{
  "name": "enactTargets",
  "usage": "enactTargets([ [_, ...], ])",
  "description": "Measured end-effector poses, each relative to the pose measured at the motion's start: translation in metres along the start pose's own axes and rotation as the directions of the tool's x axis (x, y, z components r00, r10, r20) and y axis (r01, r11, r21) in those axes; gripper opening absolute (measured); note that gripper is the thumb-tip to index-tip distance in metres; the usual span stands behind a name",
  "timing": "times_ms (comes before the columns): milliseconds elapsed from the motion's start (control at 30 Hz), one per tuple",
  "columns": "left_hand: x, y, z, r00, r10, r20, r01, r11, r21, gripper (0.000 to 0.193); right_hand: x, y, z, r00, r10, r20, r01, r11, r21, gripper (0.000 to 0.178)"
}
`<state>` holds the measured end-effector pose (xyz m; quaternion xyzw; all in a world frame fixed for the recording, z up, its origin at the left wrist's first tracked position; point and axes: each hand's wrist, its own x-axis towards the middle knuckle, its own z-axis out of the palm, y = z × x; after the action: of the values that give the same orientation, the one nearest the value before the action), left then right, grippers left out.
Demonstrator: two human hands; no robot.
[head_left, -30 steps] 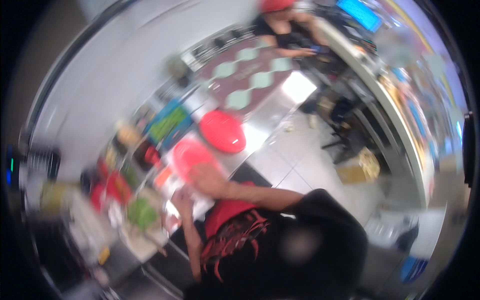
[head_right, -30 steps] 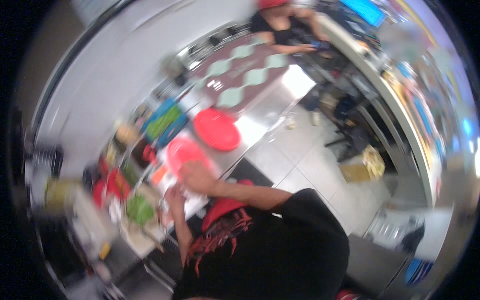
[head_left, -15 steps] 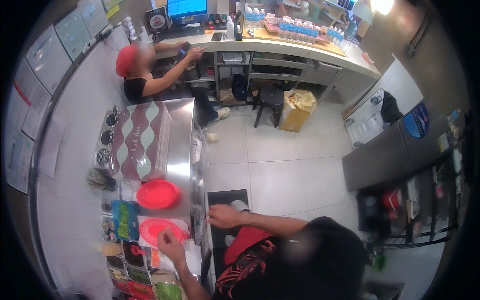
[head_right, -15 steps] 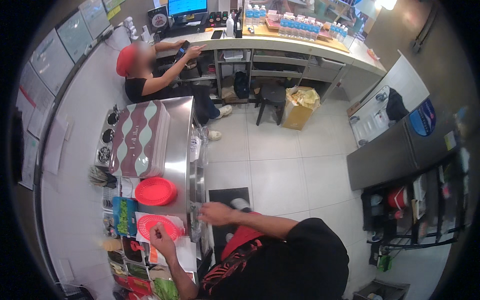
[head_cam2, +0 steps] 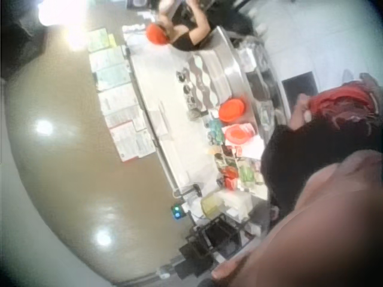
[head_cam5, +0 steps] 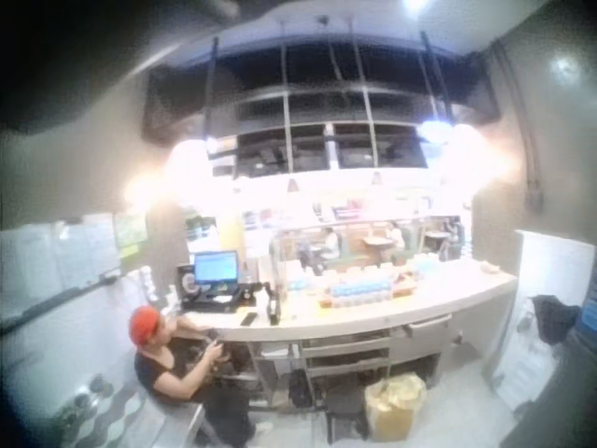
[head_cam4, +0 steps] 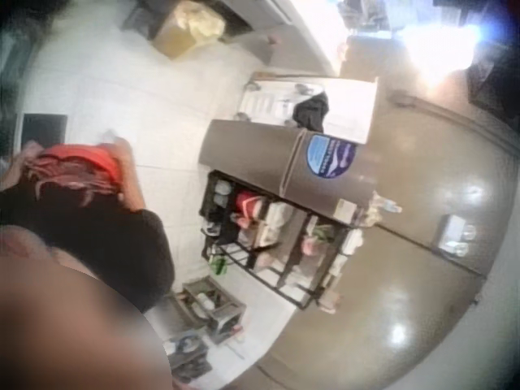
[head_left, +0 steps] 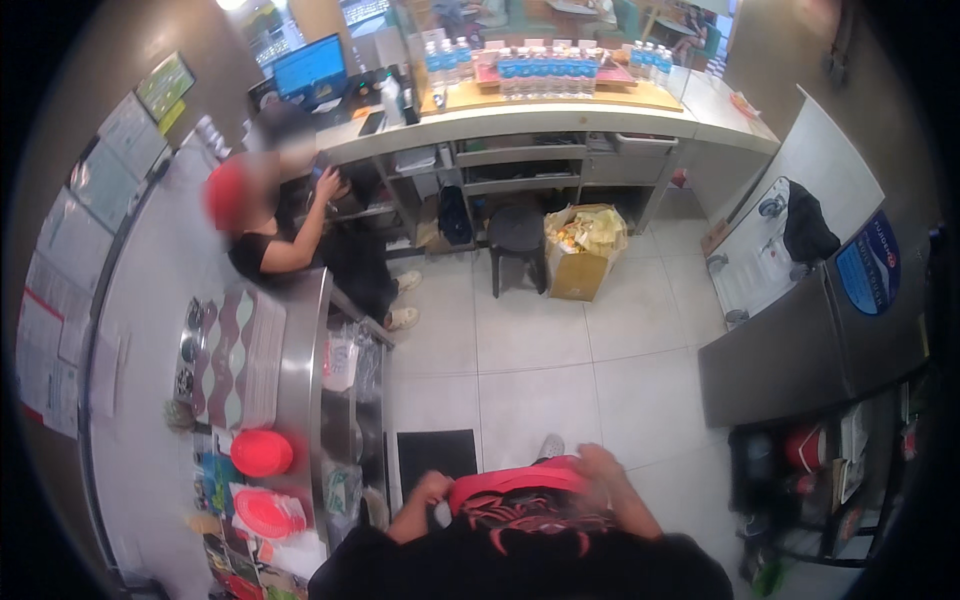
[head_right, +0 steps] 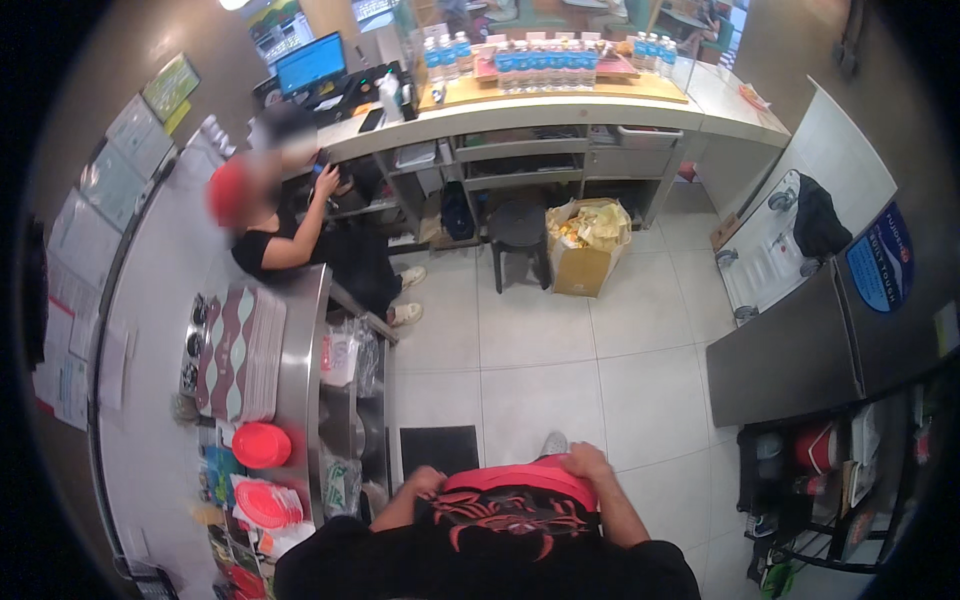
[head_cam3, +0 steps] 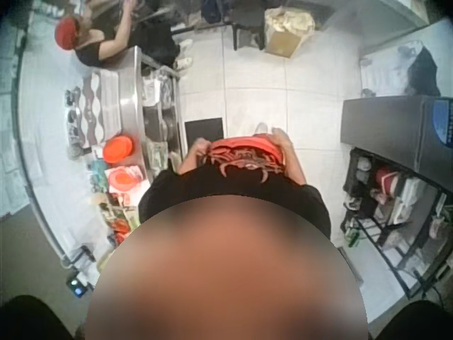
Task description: The person assembles a noodle bowl by adding rice, lettuce, and sauces, then places the bowl on a tray with utensils and delivers it to a customer. The person then returns to the counter and handles a small plastic bag.
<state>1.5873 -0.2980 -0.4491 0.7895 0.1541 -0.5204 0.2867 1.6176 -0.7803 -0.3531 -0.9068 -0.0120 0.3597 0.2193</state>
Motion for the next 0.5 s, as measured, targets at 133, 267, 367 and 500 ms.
enactTargets([
  [133,0.042,0.134,0.034,0.997,-0.054,0.047,0.066,0.945,-0.321,0.03,-0.033,0.134,-0.069,0.95,0.275,-0.146,-0.267,0.961,0.075,0.055],
  [267,0.079,0.264,0.034,0.958,0.088,-0.272,-0.175,0.933,-0.313,0.028,-0.033,0.216,-0.135,0.839,0.455,-0.298,-0.348,0.87,0.35,0.058],
  [367,0.099,0.366,0.012,0.98,0.189,-0.066,-0.2,0.926,-0.32,0.029,0.012,0.28,-0.162,0.875,0.47,-0.116,-0.443,0.874,0.2,0.061],
  [500,0.187,0.446,-0.014,0.997,0.008,0.078,0.023,0.925,-0.38,0.024,0.096,0.296,-0.249,0.959,0.265,-0.101,-0.229,0.934,0.274,0.065],
])
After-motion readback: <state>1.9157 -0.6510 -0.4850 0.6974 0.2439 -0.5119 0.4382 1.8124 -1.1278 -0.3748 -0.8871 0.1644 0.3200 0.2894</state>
